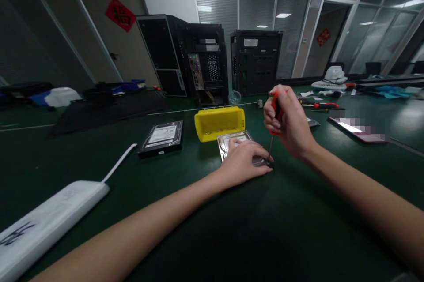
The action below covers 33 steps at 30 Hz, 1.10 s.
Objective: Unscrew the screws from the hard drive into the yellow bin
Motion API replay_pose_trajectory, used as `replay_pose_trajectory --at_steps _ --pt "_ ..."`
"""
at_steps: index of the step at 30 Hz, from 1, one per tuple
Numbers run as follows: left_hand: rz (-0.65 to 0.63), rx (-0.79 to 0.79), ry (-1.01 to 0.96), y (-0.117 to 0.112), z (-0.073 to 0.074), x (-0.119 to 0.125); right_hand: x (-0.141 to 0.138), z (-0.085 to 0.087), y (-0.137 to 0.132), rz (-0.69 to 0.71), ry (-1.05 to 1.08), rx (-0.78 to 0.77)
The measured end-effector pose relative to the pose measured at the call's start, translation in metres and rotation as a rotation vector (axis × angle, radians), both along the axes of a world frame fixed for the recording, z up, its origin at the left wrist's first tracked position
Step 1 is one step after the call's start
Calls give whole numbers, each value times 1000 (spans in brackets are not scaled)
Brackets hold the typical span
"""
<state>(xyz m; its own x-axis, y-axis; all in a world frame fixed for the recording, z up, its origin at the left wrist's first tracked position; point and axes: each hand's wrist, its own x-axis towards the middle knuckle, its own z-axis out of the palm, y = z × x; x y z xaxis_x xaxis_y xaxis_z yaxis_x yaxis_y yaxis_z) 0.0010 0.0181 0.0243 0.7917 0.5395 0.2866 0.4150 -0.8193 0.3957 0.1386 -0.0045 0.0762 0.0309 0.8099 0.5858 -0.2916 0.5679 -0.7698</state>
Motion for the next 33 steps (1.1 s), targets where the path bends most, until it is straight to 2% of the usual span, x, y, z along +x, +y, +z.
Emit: replay_pose_trajectory --at_steps 10,15,20,33 --pt "-6 23 25 -3 3 0 -7 0 -8 -11 -15 62" --pt "-9 35 30 -3 2 0 -7 1 -6 21 -80 38" --pt "-15 56 43 -3 1 0 -10 2 -7 11 -39 19" --pt "-21 43 28 -4 2 0 -11 4 -9 123 -67 49"
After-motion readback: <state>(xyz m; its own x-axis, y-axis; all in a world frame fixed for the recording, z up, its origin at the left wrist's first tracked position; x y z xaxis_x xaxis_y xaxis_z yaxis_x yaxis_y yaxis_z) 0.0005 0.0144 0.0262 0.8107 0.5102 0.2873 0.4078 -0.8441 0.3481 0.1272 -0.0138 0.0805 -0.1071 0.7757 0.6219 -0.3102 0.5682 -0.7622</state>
